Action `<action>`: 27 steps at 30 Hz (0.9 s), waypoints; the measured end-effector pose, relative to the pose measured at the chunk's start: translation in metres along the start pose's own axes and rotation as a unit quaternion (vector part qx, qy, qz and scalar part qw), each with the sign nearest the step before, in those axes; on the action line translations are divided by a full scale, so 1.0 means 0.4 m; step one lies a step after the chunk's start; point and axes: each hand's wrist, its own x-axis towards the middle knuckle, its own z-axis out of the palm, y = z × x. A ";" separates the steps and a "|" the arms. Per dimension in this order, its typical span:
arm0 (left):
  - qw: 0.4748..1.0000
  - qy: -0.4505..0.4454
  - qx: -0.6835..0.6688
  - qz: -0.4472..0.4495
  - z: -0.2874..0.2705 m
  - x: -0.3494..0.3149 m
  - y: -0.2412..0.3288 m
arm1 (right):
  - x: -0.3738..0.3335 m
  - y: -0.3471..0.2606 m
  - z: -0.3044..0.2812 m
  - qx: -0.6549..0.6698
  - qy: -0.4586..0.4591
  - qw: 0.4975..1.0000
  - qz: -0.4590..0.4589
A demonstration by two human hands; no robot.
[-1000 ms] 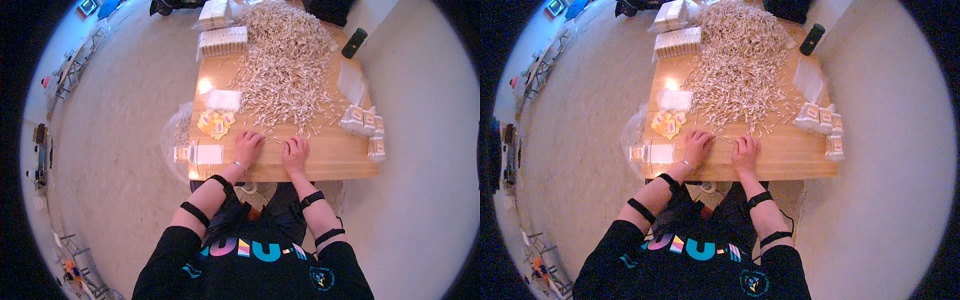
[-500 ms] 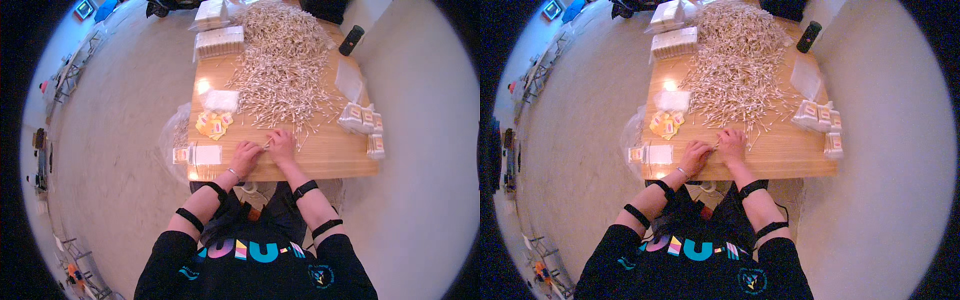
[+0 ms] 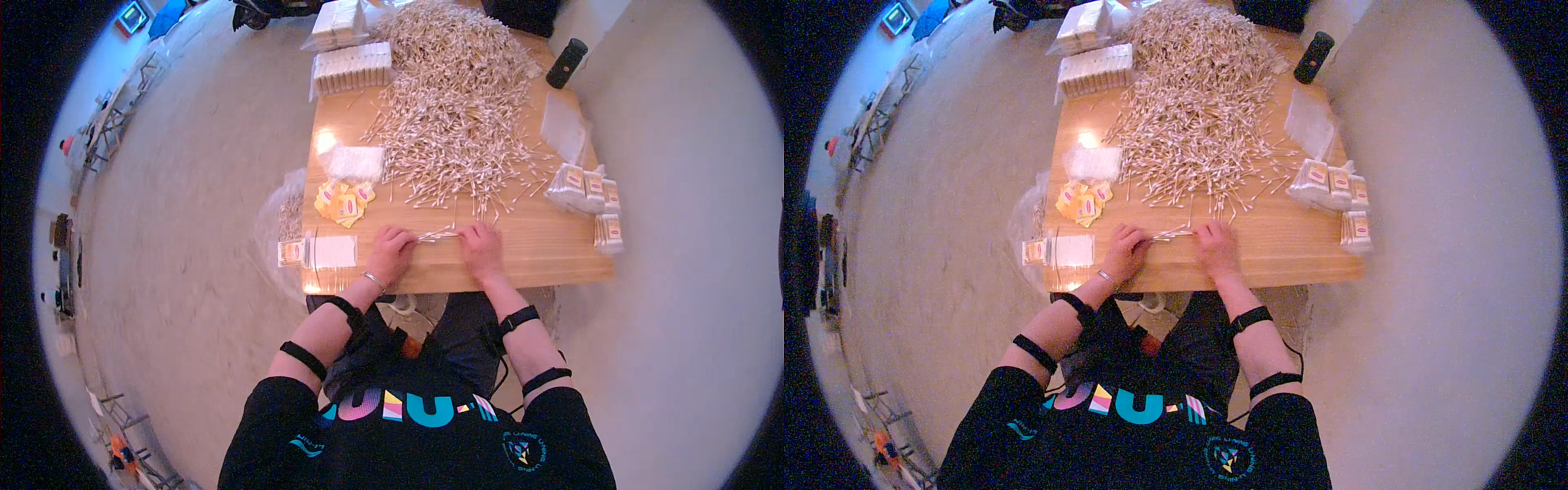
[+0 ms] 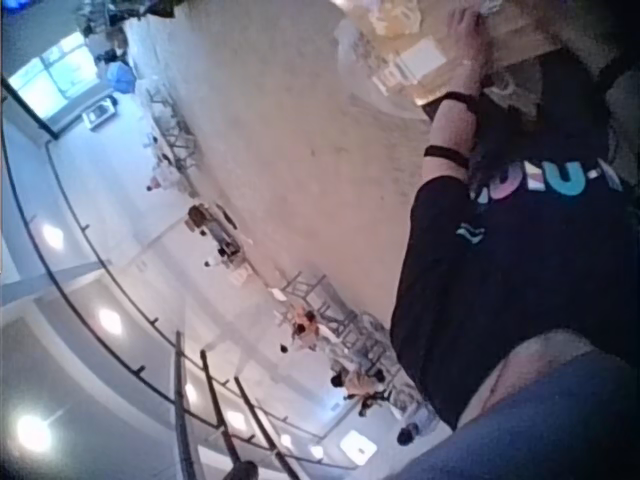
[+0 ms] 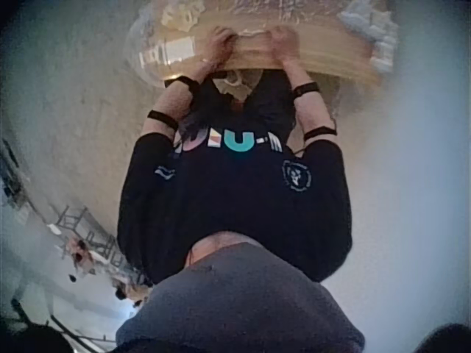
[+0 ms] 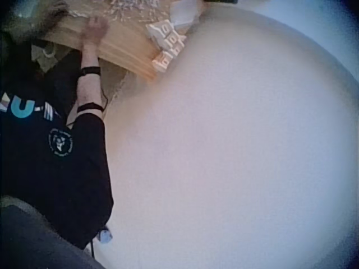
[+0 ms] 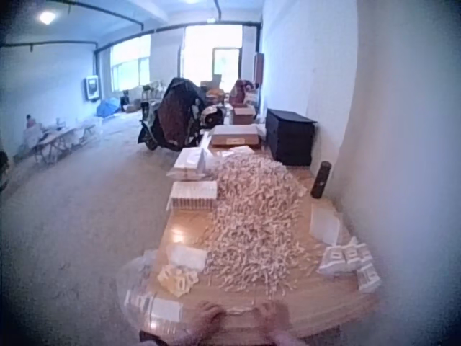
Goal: The recorder is sorting a pile of cotton swabs, aligning them, and placing them into small clear plastic bags.
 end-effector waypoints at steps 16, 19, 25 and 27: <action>0.999 0.022 0.021 -0.044 0.039 0.072 0.046 | 0.039 -0.064 0.004 0.033 0.005 0.999 0.036; 0.994 0.040 0.087 -0.054 0.042 0.101 0.029 | 0.022 -0.052 -0.028 -0.016 0.054 0.990 0.128; 0.995 -0.036 0.071 -0.057 0.061 0.105 0.004 | -0.018 0.020 -0.042 -0.054 0.061 0.970 0.227; 0.994 -0.032 0.096 -0.050 0.053 0.096 0.007 | -0.017 0.021 -0.033 -0.048 0.066 0.976 0.202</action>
